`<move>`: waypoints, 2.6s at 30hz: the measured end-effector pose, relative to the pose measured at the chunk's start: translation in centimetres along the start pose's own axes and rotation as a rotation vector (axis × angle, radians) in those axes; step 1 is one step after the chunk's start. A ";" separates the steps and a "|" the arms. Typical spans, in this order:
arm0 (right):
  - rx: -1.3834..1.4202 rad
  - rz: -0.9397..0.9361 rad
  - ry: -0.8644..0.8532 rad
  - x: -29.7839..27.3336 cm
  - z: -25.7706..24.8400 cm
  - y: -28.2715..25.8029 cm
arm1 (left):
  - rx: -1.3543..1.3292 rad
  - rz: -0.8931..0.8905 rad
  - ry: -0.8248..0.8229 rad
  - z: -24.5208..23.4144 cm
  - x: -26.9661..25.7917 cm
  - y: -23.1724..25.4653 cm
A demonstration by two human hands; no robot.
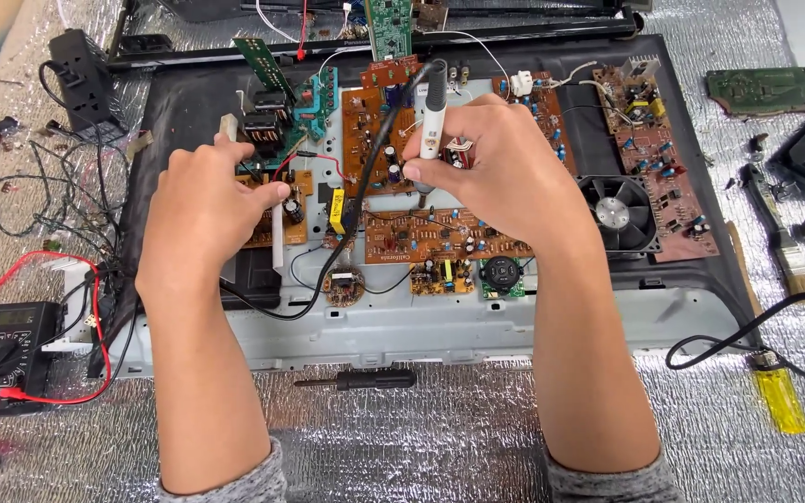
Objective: Repairing a television by testing components with a multimeter and soldering connections on the circuit boards.
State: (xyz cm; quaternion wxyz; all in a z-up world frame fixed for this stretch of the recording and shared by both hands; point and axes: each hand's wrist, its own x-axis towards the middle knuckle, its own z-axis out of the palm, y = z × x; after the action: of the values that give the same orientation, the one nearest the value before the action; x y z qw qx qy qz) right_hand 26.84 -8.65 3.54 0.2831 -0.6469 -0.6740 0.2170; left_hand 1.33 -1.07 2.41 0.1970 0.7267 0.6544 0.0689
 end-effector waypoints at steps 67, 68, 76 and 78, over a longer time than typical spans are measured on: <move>-0.135 -0.070 0.126 -0.3 0.8 -0.1 | 0.036 0.204 0.158 2.3 1.7 -2.5; -0.180 0.042 0.071 -0.3 0.6 -0.1 | 0.034 0.186 0.145 2.0 1.5 -2.3; -0.064 0.114 0.104 0.0 0.7 -1.2 | 0.029 0.153 0.111 1.5 1.1 -1.8; -0.086 0.022 0.080 0.1 0.6 -0.4 | 0.034 0.139 0.103 1.3 1.0 -1.7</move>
State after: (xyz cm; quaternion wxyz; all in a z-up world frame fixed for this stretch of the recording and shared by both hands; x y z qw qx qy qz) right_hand 26.18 -8.55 3.33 0.2793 -0.6740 -0.6637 0.1649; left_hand 0.39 -0.28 0.41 0.1454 0.7693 0.6126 0.1083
